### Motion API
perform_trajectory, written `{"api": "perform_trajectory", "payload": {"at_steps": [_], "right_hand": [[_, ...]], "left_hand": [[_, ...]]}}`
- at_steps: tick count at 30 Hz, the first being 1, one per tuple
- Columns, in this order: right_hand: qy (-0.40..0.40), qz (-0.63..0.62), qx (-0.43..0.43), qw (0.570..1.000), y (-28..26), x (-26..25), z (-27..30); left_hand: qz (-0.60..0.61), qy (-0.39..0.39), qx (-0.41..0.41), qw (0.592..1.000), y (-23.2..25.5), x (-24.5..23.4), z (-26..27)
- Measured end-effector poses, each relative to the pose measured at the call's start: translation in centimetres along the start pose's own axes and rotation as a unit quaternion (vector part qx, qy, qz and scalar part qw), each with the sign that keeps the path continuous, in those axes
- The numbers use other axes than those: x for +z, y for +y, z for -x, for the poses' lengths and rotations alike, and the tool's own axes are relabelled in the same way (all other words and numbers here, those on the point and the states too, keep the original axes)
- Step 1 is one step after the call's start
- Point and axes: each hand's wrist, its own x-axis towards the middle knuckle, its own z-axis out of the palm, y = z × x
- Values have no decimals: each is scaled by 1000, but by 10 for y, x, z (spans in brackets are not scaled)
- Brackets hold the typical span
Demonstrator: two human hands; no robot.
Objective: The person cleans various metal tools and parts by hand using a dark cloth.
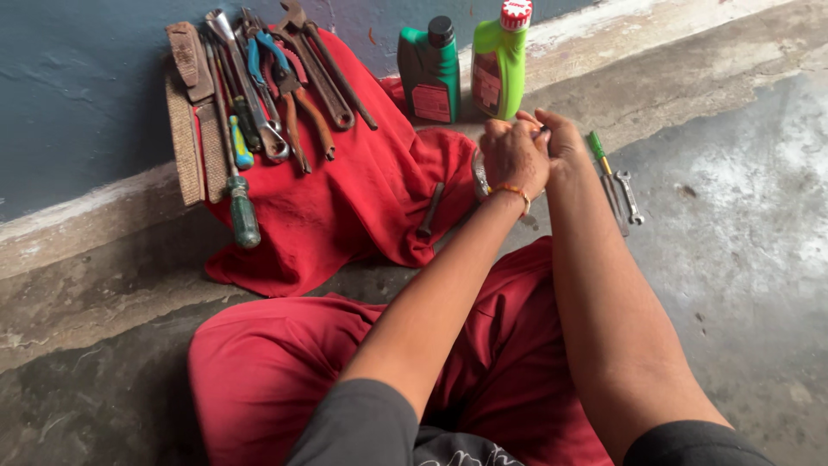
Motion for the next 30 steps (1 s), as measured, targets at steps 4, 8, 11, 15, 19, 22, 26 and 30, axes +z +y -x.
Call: {"api": "perform_trajectory", "payload": {"at_steps": [4, 8, 11, 15, 19, 22, 26, 30], "right_hand": [[1, 34, 0, 999, 1, 13, 15], [6, 24, 17, 1000, 13, 35, 44], [0, 3, 12, 1000, 20, 57, 62], [65, 72, -6, 995, 30, 78, 80], [9, 59, -12, 998, 35, 65, 54], [-49, 14, -27, 998, 26, 39, 22], [-23, 8, -37, 999, 22, 17, 8], [-11, 56, -46, 997, 12, 14, 18]], "left_hand": [[48, -72, 42, 995, -12, -6, -2], [142, -140, -41, 979, -30, -9, -13], [141, -77, -43, 986, -44, 3, -23], [141, -79, -43, 986, -63, 4, -21], [27, -37, 19, 999, -44, -4, -19], [-1, -116, 2, 993, -21, -16, -25], [15, -156, -14, 988, -11, -24, -15], [91, -132, 40, 986, -20, -12, -5]]}}
